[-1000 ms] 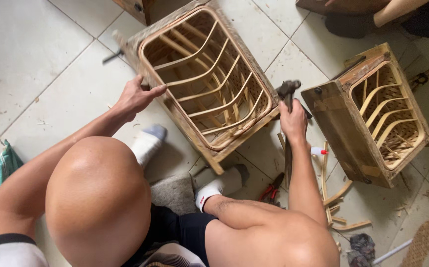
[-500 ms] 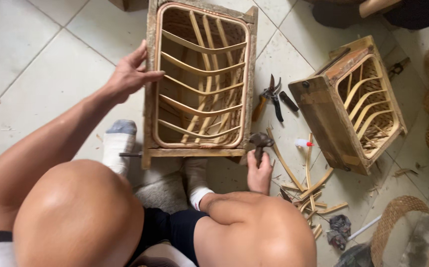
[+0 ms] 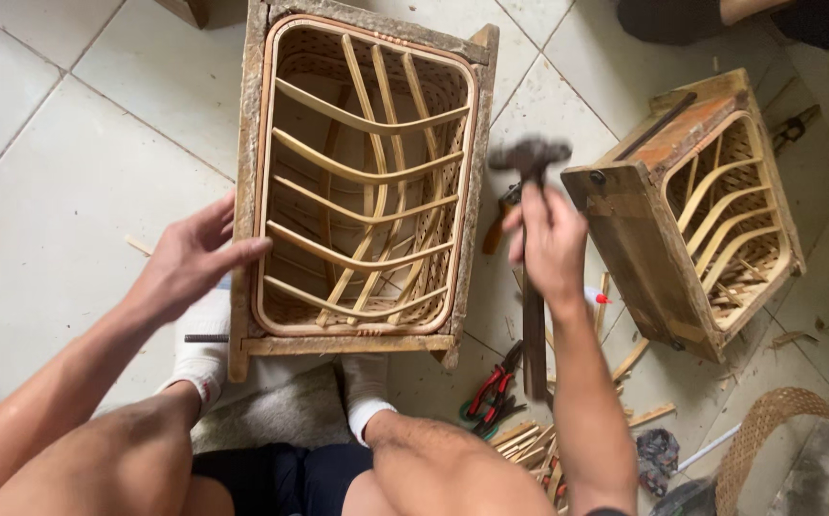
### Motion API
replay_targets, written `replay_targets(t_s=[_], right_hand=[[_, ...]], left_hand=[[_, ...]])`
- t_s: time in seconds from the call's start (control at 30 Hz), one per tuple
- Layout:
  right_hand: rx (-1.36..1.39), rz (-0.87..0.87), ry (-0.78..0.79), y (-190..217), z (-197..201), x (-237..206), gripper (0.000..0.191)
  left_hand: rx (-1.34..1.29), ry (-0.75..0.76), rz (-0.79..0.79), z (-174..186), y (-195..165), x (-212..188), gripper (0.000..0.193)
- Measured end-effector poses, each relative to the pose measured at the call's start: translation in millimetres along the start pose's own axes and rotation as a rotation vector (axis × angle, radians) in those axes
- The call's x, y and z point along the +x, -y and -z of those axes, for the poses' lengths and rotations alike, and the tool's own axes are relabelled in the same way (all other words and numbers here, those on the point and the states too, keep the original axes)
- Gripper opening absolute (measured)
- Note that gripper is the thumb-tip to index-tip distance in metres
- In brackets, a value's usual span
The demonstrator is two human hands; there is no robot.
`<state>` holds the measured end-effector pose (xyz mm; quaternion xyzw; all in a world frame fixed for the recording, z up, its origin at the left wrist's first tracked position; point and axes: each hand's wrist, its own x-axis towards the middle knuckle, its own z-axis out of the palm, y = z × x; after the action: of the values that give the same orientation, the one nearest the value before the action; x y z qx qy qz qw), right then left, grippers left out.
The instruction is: The person sits on the floor assembling a woven bamboo basket held in a wooden jig, pressing curved bamboo ribs into the basket rim and weaving them across the frame. They hammer the ribs to seat them, trim excess material with pliers, and squeeze glue from a bottle along the rim joints.
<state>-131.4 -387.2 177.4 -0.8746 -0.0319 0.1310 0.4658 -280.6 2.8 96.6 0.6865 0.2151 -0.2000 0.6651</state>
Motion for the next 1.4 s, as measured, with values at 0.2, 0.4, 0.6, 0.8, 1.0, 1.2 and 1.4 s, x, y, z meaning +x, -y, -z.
replay_targets(t_s=[0.2,0.4,0.6,0.8,1.0,1.2,1.4], right_hand=[[0.021,0.168,0.076,44,-37,118,0.032],[-0.078,0.237,0.261,36,-61,161,0.033],[-0.183,0.363,0.234,35,-66,165,0.031],[-0.097,0.332,0.220,48,-66,161,0.031],[-0.114,0.277,0.227,54,-87,158,0.032],[-0.153,0.404,0.198,54,-74,158,0.033],[0.007,0.168,0.061,36,-20,138,0.035]], left_hand=[[-0.032,-0.047,0.023,-5,2,-7,0.083],[0.035,-0.084,0.119,-3,2,-4,0.085],[-0.010,-0.060,0.089,-3,4,-3,0.083],[-0.046,-0.089,0.131,-3,2,-3,0.085],[-0.020,-0.084,0.101,-1,3,-1,0.087],[0.001,-0.030,0.101,-2,-2,-10,0.093],[0.012,0.040,0.233,-7,-2,-29,0.094]])
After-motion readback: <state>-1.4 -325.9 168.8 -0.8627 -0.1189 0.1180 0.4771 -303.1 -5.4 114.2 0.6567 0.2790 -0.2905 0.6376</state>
